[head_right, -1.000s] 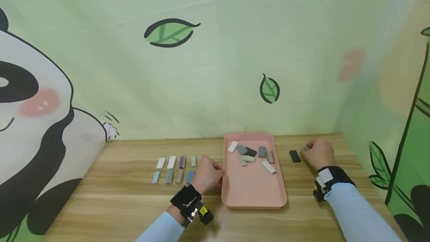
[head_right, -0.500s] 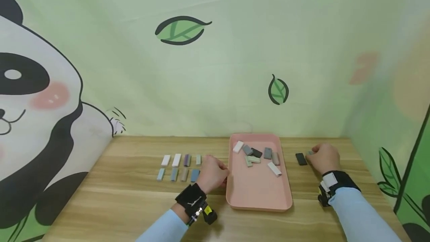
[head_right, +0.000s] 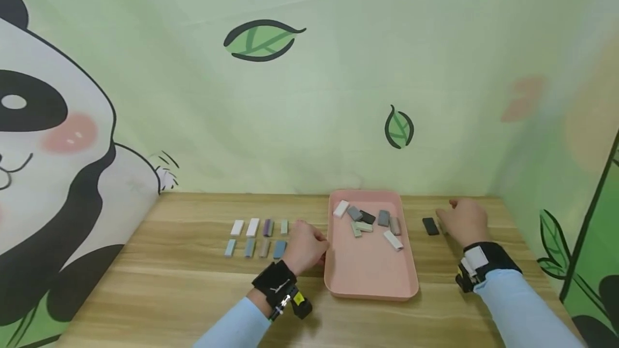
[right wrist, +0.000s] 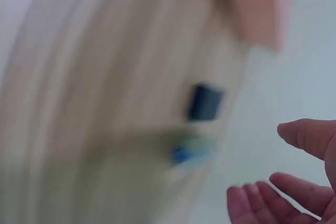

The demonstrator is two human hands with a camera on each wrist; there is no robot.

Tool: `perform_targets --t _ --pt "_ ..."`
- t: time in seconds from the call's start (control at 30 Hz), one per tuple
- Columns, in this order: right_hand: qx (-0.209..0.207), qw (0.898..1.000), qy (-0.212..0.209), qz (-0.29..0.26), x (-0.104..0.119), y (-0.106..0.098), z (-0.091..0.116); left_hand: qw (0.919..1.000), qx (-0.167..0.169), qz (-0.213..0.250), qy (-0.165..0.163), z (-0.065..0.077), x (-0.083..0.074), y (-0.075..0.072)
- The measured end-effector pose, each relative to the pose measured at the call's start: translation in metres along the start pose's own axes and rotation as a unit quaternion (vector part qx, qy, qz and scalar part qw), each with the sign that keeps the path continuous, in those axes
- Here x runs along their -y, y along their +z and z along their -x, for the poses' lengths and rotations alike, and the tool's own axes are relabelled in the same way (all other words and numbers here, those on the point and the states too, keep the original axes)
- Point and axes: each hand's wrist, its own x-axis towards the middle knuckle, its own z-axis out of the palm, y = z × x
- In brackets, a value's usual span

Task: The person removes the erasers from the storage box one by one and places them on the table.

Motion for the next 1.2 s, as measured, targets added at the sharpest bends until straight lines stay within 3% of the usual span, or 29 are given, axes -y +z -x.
perform_targets --t 0.2,0.33,0.4,0.57,0.8,1.03,1.2 --pt "0.025 0.997 -0.073 -0.017 0.06 -0.005 0.014 0.9999 -0.002 -0.01 -0.001 0.0 0.005 -0.005" --pt "0.065 0.991 -0.114 -0.022 0.091 0.011 0.03 0.9998 0.001 -0.017 -0.007 0.001 0.007 -0.005" --pt "0.098 0.988 -0.116 -0.02 0.099 0.022 0.035 0.9998 0.006 -0.02 -0.007 -0.001 0.009 -0.004" --pt "0.156 0.983 -0.101 0.01 0.102 0.044 0.043 0.9996 0.018 -0.021 -0.006 -0.003 0.012 -0.001" --pt "0.14 0.983 -0.1 0.065 0.102 0.054 0.039 0.9996 0.014 -0.024 -0.003 -0.005 0.009 -0.001" --pt "0.165 0.977 -0.107 0.083 0.105 0.062 0.041 0.9995 0.014 -0.028 0.004 -0.003 0.005 -0.002" --pt "0.156 0.976 -0.107 0.109 0.106 0.063 0.043 0.9995 0.014 -0.029 0.004 -0.003 0.002 -0.003"
